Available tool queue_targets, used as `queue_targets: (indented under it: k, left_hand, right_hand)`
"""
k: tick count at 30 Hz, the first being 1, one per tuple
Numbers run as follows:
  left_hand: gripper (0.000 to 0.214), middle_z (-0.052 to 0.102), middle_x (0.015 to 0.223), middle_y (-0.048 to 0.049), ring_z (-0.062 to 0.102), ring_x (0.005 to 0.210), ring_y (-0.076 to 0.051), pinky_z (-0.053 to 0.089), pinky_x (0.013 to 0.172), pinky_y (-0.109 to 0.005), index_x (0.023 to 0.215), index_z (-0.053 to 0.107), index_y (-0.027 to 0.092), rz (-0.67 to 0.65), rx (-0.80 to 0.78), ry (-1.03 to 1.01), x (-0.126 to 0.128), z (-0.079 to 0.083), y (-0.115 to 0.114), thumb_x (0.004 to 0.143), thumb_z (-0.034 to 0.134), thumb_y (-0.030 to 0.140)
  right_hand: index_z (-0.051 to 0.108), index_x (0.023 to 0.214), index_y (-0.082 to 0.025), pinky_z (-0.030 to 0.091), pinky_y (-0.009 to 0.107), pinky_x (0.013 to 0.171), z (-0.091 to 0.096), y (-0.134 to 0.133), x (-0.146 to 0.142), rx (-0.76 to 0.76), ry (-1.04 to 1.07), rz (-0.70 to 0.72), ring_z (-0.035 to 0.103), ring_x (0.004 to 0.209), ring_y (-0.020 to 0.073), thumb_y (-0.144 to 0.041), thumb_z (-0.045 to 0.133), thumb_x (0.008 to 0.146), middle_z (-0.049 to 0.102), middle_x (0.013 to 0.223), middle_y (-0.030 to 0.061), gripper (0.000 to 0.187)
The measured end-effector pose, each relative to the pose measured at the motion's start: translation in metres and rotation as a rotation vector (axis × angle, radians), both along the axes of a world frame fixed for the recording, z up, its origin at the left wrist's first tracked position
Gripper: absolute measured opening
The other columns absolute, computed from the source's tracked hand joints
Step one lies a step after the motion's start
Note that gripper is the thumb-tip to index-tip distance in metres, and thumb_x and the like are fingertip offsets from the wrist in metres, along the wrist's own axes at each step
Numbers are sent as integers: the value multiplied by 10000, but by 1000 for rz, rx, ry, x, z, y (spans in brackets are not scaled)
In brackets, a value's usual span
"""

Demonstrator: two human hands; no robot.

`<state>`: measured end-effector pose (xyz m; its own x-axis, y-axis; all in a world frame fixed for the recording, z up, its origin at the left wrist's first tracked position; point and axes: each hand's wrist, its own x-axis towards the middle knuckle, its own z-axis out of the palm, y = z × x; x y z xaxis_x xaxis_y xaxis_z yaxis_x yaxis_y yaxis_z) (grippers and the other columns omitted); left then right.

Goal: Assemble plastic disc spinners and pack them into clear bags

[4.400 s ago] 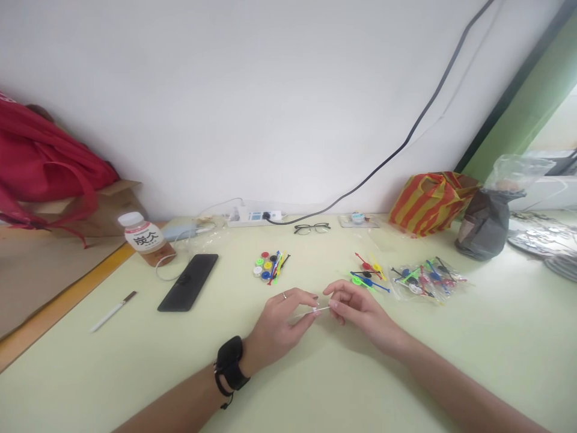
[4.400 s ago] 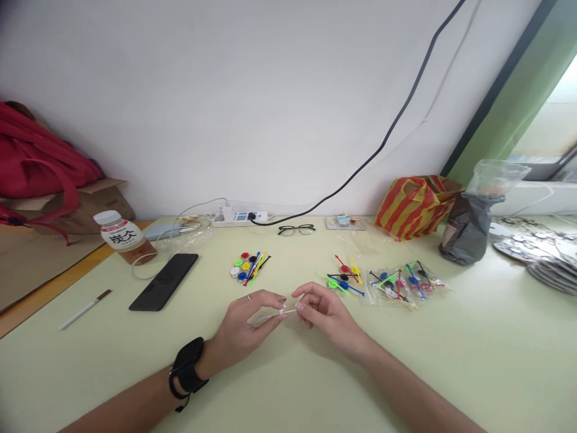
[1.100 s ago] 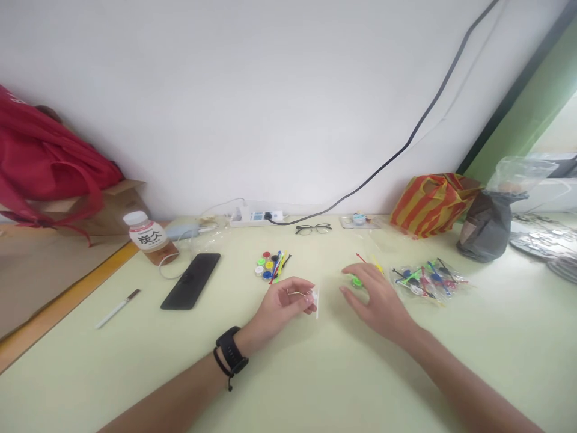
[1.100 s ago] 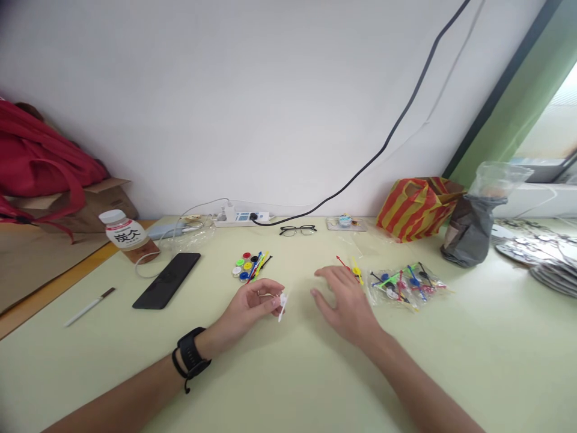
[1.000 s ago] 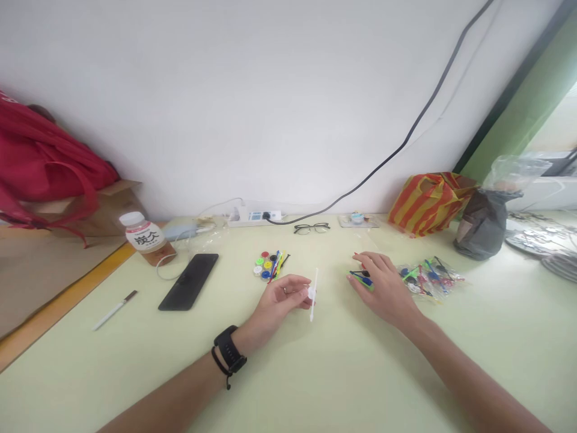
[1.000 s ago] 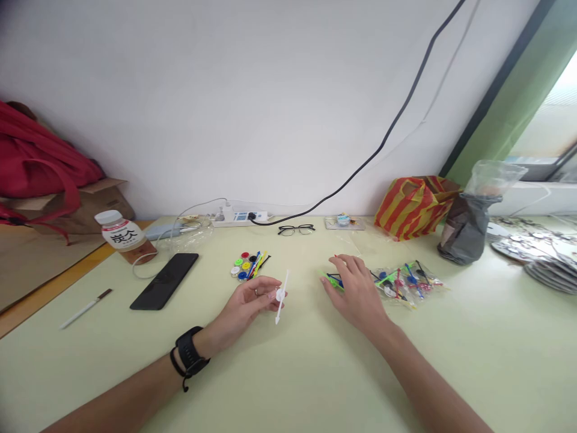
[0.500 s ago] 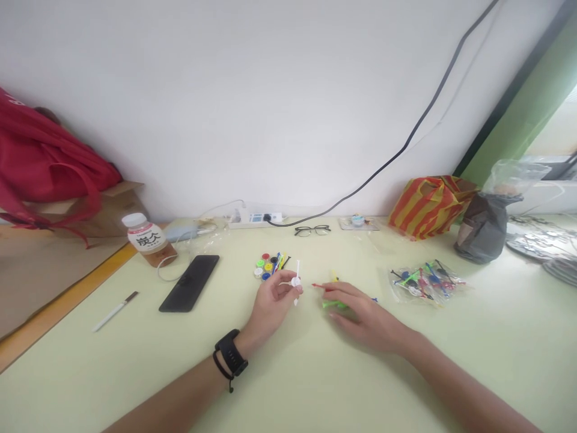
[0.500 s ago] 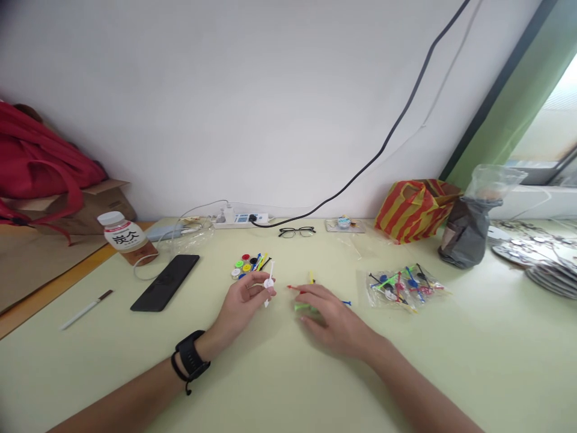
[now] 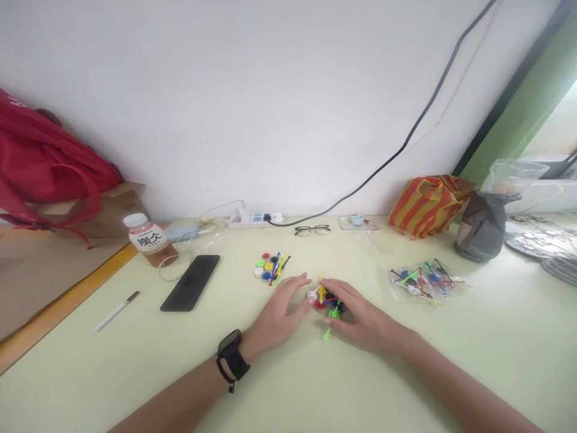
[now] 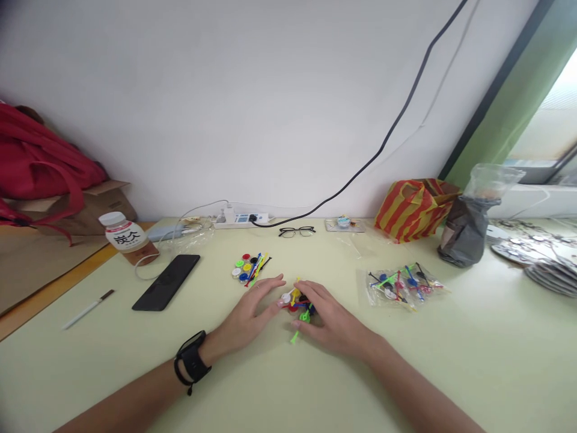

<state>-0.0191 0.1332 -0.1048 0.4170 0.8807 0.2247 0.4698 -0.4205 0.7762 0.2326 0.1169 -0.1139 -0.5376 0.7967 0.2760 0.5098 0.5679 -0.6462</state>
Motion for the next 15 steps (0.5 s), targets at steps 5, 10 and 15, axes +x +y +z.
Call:
queue_targets:
  k: [5,10,15]
  left_hand:
    - [791,388,1647,-95,347,1517,-338,327,1246,-522,1543,452,269,-125,-4,123,-1,10,-7,872,720,592]
    - [726,488,1571,-97,368,1493,-326,357,1224,-517,1531,446,261,-200,28,152,0,17,-7,922,657,595]
    - [757,580,1387,-127,437,1378,-356,416,1157,-522,1408,567,240,-227,164,186,3,19,-11,770,826,555]
  right_hand:
    - [303,1598,-306,416,492,1193,11,-11,-12,-99,117,104,457,1437,295,-341,690,939,451,1574,120,765]
    - [505,1457,-282,489,460,1092,16,-6,-9,-83,230,27,565,1298,295,-378,724,913,585,1422,119,594]
    - [552,838,-235,502,373,848,15,22,9,84,432,-365,614,900,221,-374,690,917,644,929,39,211]
